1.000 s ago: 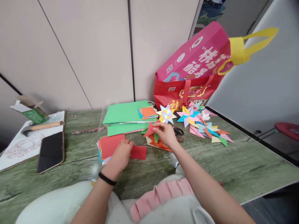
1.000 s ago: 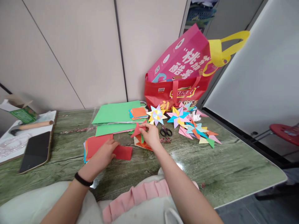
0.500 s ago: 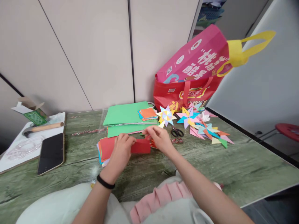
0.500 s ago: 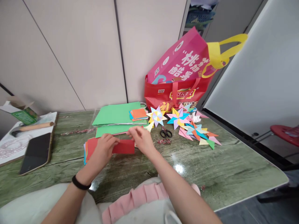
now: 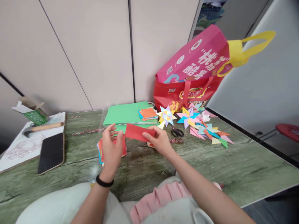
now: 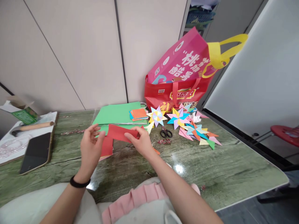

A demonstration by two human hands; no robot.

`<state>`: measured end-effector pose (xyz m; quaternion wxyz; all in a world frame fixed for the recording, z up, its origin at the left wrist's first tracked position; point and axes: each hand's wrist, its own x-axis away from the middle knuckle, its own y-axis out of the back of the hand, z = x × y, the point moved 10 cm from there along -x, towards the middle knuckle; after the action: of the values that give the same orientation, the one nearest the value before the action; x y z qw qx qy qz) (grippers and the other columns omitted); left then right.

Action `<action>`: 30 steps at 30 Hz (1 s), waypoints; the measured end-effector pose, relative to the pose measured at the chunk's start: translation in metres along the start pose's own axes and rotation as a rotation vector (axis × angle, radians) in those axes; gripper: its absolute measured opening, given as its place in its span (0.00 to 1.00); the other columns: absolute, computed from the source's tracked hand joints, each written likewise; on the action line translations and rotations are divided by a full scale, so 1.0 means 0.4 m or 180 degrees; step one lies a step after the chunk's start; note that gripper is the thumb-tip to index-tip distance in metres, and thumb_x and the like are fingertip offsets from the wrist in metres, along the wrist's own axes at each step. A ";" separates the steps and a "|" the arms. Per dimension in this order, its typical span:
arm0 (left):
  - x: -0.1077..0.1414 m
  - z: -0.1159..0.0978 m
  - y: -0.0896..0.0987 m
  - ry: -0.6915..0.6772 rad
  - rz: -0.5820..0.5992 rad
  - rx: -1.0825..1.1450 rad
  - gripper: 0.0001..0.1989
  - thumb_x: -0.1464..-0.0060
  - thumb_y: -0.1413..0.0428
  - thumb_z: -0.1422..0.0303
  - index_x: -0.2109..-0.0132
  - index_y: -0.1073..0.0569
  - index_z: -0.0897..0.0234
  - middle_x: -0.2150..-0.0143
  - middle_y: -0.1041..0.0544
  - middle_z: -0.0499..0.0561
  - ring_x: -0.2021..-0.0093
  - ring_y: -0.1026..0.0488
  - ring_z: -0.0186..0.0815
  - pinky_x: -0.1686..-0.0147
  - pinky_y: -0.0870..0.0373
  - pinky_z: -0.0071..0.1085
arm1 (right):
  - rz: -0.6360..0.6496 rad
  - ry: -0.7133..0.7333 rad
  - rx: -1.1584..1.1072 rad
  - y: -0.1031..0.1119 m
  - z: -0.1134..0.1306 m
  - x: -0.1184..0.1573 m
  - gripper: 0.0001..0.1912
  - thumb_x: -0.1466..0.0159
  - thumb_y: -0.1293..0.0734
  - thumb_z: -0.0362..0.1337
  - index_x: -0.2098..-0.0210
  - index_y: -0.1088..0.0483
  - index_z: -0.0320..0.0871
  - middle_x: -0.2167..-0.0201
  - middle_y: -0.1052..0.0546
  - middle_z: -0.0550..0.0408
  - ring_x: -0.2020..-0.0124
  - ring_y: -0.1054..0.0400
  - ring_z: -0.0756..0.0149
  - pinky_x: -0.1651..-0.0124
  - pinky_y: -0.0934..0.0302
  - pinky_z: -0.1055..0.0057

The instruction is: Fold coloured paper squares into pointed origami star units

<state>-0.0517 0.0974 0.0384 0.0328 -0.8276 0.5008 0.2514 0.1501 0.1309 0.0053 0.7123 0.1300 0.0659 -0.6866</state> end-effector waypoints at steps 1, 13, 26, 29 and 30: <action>0.000 0.032 -0.009 0.0376 0.0092 0.0358 0.18 0.50 0.45 0.63 0.53 0.34 0.63 0.61 0.29 0.53 0.65 0.29 0.34 0.68 0.33 0.29 | -0.0030 -0.0069 -0.0109 0.002 -0.008 -0.002 0.14 0.48 0.32 0.47 0.73 0.35 0.42 0.79 0.30 0.59 0.79 0.38 0.70 0.77 0.44 0.74; 0.072 0.061 -0.143 0.2027 0.1417 0.2116 0.24 0.45 0.55 0.52 0.53 0.32 0.67 0.68 0.20 0.57 0.66 0.23 0.41 0.68 0.27 0.35 | 0.0058 0.0222 -0.0008 -0.003 0.025 0.001 0.11 0.47 0.33 0.44 0.71 0.34 0.43 0.75 0.28 0.58 0.76 0.35 0.69 0.75 0.40 0.73; 0.064 0.059 -0.136 0.1958 0.1279 0.2264 0.16 0.58 0.37 0.67 0.60 0.27 0.69 0.64 0.20 0.54 0.61 0.24 0.38 0.60 0.28 0.29 | 0.0358 0.1670 0.0793 -0.030 0.121 0.032 0.16 0.52 0.42 0.19 0.75 0.31 0.46 0.66 0.22 0.56 0.50 0.38 0.60 0.48 0.43 0.56; 0.082 0.075 -0.150 0.2153 0.1473 0.2157 0.17 0.62 0.36 0.71 0.60 0.26 0.69 0.65 0.20 0.55 0.64 0.24 0.40 0.62 0.28 0.32 | 0.0416 0.1845 0.0876 -0.034 0.129 0.037 0.16 0.50 0.42 0.19 0.75 0.32 0.46 0.67 0.22 0.56 0.50 0.37 0.61 0.48 0.42 0.58; 0.085 0.080 -0.153 0.2190 0.1479 0.2149 0.17 0.62 0.36 0.71 0.61 0.26 0.70 0.66 0.20 0.55 0.64 0.24 0.40 0.63 0.27 0.33 | 0.0428 0.1930 0.0988 -0.037 0.132 0.040 0.15 0.49 0.41 0.20 0.75 0.31 0.46 0.66 0.22 0.56 0.49 0.38 0.61 0.48 0.43 0.57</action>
<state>0.0002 0.1100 -0.0169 0.0746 -0.6730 0.7056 -0.2089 0.1317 0.1004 0.0502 0.6757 0.4389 0.1606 -0.5701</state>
